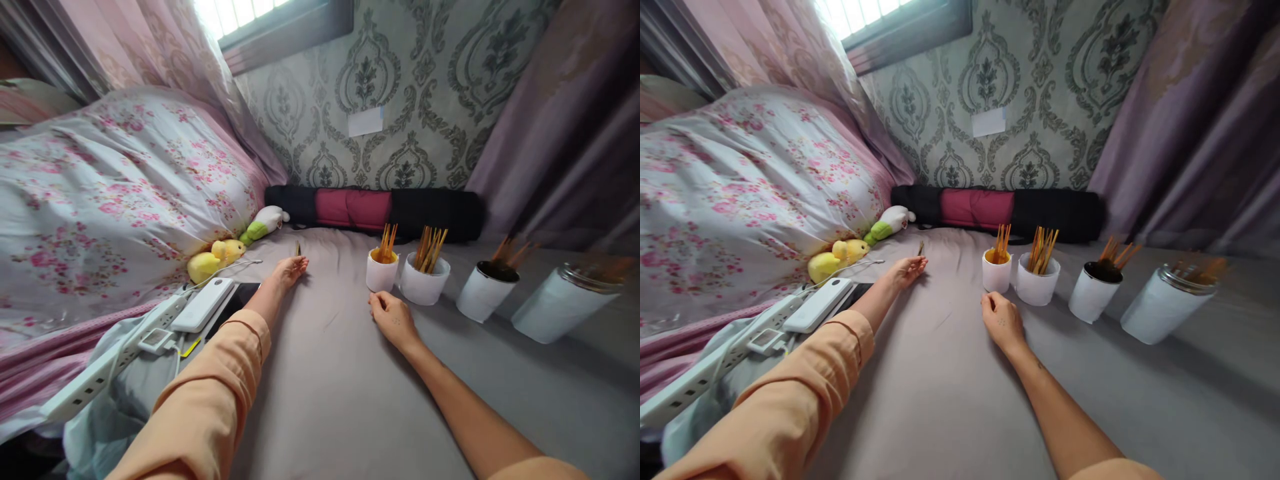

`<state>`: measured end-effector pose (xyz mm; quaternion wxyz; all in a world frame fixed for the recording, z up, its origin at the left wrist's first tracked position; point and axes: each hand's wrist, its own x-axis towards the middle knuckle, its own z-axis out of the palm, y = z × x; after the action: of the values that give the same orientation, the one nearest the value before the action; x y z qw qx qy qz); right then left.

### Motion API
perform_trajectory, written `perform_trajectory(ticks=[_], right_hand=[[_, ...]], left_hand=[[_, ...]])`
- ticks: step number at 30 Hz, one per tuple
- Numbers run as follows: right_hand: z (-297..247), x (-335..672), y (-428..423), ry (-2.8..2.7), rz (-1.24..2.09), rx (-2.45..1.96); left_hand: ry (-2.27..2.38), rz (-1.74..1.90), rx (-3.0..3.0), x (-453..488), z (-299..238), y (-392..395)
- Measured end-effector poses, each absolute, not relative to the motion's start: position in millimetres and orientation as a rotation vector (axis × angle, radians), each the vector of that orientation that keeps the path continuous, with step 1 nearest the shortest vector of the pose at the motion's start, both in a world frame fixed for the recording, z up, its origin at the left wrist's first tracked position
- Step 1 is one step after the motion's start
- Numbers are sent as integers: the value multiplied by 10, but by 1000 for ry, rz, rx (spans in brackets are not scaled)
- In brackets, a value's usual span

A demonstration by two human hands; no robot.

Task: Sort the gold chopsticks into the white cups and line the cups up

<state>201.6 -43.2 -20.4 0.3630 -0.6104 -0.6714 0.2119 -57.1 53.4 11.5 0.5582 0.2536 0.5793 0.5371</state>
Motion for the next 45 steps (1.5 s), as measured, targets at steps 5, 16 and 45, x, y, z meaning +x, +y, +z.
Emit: perform_trajectory(ticks=[5,16,45], right_hand=[[-214,2015,-425,-1732,542,-1582],[-224,2021,-425,-1741,540,-1562],[-238,2060,-426,-1705,689,-1408]], left_hand=[[1299,1299,562,-544,67,505],[1138,1414,573,-378,29,308],[942,1350,650,398,66,-638]])
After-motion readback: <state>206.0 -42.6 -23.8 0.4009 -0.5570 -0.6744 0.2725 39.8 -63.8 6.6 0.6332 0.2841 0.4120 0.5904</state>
